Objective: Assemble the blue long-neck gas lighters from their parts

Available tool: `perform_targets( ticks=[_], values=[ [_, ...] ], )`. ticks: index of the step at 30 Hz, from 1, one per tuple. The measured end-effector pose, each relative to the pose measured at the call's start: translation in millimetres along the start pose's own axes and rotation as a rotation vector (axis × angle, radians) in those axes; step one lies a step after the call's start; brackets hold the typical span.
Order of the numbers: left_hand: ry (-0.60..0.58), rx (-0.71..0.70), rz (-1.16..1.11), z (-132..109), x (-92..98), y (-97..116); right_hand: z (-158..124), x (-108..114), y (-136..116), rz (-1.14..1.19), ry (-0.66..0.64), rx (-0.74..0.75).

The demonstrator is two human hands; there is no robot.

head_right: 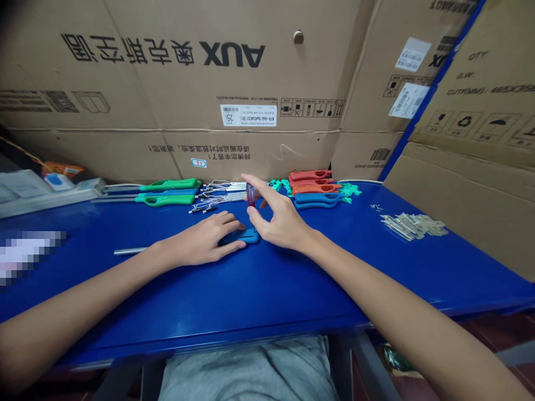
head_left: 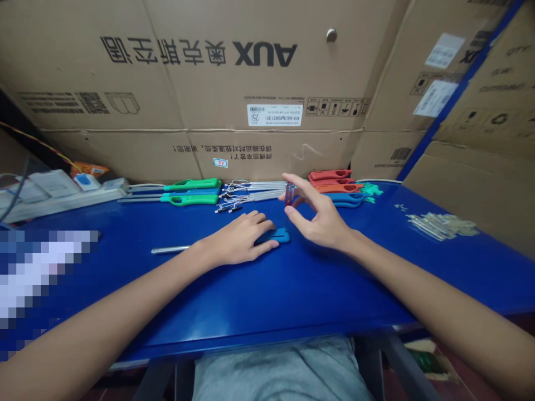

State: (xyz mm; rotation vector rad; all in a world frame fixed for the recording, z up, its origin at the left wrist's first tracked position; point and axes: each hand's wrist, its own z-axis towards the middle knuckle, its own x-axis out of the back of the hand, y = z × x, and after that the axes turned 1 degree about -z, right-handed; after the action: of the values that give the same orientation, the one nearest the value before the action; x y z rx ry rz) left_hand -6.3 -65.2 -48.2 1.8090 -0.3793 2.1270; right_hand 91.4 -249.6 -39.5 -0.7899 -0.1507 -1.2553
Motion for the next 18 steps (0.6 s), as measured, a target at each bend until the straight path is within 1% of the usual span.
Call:
perform_targets(
  ticks=[2, 6, 8, 11, 16, 18],
  values=[
    [0.007, -0.005, 0.005, 0.1, -0.4, -0.2, 0.5, 0.3, -0.1, 0.007, -0.014, -0.010],
    [0.010, -0.006, 0.010, 0.1, -1.3, -0.6, 1.6, -0.1, 4.1, -0.049, 0.051, -0.009],
    [0.004, -0.003, 0.010, 0.1, -1.4, -0.6, 1.4, -0.5, 6.7, -0.047, 0.057, -0.015],
    [0.001, -0.001, 0.012, 0.0, -1.2, -0.6, 0.7, -0.9, 6.8, -0.032, 0.048, -0.025],
    [0.005, -0.006, 0.005, 0.2, -0.3, -0.1, 0.4, -1.0, -0.1, 0.030, 0.001, -0.013],
    [0.001, -0.002, 0.006, 0.2, 0.1, 0.3, 0.6, -1.0, -0.9, 0.028, 0.004, -0.009]
  ],
)
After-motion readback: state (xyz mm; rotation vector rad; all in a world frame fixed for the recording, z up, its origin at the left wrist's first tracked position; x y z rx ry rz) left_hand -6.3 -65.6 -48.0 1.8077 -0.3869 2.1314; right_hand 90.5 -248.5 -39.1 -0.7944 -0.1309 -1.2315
